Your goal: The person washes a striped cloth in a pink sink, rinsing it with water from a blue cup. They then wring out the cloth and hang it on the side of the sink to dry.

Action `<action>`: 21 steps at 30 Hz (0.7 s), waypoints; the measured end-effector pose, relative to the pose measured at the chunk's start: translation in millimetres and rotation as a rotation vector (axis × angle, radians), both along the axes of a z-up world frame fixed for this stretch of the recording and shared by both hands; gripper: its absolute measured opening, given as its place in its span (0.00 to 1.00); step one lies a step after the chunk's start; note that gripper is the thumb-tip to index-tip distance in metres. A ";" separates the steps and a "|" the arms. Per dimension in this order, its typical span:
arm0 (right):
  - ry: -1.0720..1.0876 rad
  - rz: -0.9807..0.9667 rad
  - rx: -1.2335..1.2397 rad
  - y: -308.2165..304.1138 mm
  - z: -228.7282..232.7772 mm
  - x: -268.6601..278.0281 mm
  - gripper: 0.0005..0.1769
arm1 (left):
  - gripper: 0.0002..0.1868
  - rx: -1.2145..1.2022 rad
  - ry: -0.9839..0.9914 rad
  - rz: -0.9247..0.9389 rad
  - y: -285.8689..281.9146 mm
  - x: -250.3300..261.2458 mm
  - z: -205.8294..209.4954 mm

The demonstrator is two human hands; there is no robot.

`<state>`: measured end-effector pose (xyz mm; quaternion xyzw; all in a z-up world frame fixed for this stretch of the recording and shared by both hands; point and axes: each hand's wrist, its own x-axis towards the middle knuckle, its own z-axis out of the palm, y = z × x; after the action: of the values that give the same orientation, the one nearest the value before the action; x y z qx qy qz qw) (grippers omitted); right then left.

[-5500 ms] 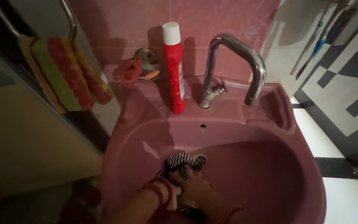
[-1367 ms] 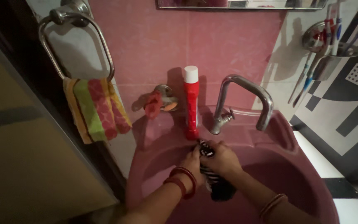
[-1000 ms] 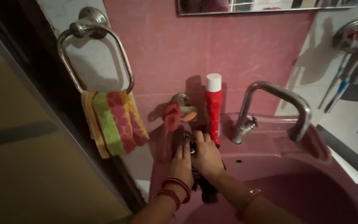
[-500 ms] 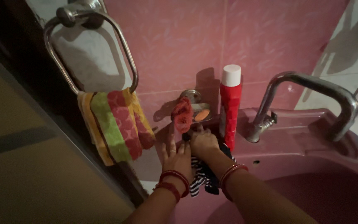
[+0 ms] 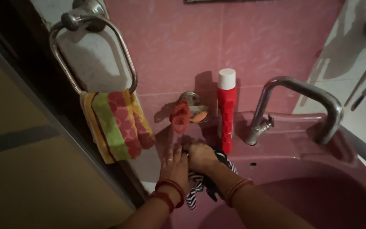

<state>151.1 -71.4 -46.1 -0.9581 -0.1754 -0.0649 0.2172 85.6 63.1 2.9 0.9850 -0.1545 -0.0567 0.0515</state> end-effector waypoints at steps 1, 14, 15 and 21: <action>0.004 0.033 0.002 0.2 -1.6 -3.1 0.24 | 0.48 -0.010 -0.005 0.004 1.3 -3.4 0.5; 0.315 -0.243 0.518 -20.7 22.2 -35.1 0.28 | 0.73 -0.633 0.047 0.162 9.2 -42.7 -4.8; 0.323 -0.168 0.630 -23.8 31.0 -39.1 0.25 | 0.72 -0.648 0.018 0.143 7.7 -43.0 -4.8; 0.585 0.113 1.148 -34.1 92.4 -67.9 0.16 | 0.52 -1.119 0.198 -0.111 -2.9 -62.2 22.0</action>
<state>83.2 -105.5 46.3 -0.6571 -0.0963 0.1269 0.7368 23.4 60.2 24.9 0.7880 -0.2068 -0.0610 0.5767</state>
